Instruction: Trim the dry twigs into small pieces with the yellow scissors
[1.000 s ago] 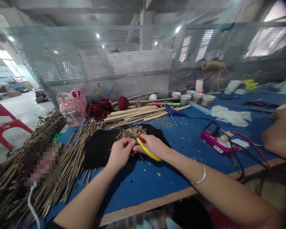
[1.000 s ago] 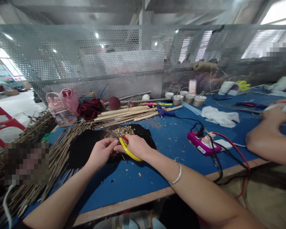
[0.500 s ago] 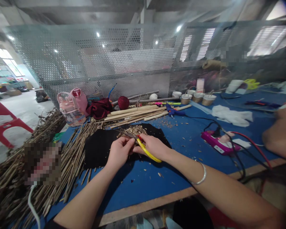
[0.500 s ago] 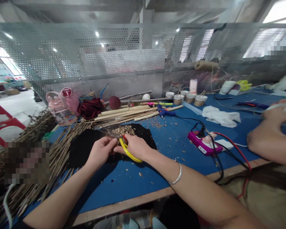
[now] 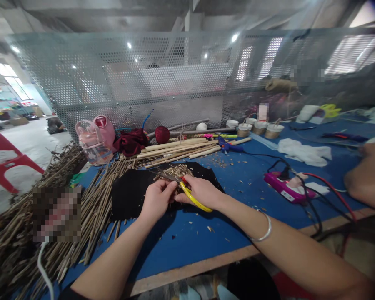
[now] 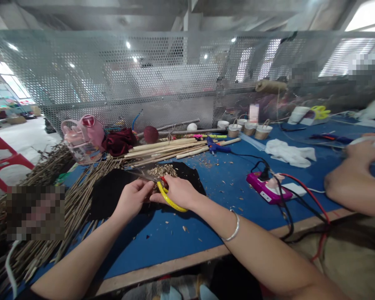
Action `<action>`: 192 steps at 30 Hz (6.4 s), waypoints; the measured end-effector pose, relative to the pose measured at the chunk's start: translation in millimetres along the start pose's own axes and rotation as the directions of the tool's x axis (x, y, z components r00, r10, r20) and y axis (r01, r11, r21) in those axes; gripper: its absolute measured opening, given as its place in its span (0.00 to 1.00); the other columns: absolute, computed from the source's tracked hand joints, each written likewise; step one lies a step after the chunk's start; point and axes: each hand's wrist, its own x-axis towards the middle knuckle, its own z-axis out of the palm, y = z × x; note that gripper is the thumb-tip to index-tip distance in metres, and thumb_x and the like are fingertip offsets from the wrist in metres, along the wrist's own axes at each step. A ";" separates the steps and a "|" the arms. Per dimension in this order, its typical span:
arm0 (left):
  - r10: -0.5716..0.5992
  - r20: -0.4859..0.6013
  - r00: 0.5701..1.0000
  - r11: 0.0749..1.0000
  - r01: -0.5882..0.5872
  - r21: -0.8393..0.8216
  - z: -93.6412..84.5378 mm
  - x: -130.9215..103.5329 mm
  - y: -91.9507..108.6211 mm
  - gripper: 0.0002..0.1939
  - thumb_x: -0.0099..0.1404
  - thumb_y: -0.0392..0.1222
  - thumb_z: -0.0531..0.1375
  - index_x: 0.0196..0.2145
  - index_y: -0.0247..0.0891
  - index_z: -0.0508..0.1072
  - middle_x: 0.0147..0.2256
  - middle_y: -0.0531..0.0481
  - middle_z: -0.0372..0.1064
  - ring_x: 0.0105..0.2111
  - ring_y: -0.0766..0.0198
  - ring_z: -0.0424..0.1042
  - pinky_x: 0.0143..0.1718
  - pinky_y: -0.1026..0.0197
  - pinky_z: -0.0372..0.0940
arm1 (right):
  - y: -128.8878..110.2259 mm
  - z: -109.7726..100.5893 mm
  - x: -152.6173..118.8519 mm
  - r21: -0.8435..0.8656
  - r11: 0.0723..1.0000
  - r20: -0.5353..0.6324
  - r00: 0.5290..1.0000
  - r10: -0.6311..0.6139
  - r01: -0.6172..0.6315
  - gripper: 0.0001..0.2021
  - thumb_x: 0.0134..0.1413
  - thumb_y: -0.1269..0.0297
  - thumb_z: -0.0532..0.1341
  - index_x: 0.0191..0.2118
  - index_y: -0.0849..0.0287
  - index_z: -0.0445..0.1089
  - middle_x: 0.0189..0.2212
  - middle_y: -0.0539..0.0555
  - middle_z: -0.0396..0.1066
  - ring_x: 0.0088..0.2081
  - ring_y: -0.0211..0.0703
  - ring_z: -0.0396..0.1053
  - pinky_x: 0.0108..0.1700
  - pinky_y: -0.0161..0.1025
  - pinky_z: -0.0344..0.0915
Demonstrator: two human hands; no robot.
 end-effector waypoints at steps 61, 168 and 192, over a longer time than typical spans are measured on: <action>-0.019 -0.078 0.997 0.999 0.017 -0.032 0.6 0.0 4.4 0.16 0.51 0.52 0.60 0.28 0.34 0.69 0.20 0.54 0.66 0.18 0.70 0.64 0.20 0.68 0.61 | 2.2 4.4 2.2 0.011 1.000 -0.061 0.998 0.001 0.000 0.26 0.43 0.38 0.55 0.36 0.58 0.63 0.28 0.53 0.68 0.27 0.40 0.65 0.26 0.33 0.51; -0.068 -0.050 0.996 0.986 0.060 -0.155 1.7 3.2 0.1 0.15 0.50 0.50 0.62 0.27 0.33 0.69 0.20 0.53 0.67 0.17 0.73 0.63 0.19 0.70 0.59 | 4.4 6.4 4.8 -0.026 0.998 -0.042 0.997 0.062 -0.063 0.26 0.43 0.35 0.53 0.33 0.56 0.65 0.28 0.53 0.70 0.30 0.44 0.68 0.26 0.33 0.51; -0.088 -0.021 0.996 0.996 0.087 -0.020 0.9 0.8 -0.7 0.18 0.51 0.55 0.59 0.26 0.34 0.71 0.20 0.53 0.67 0.18 0.71 0.64 0.21 0.68 0.62 | 0.8 6.1 3.3 -0.020 0.996 -0.015 0.997 0.082 -0.082 0.28 0.42 0.35 0.53 0.35 0.57 0.64 0.30 0.54 0.70 0.31 0.44 0.68 0.26 0.33 0.51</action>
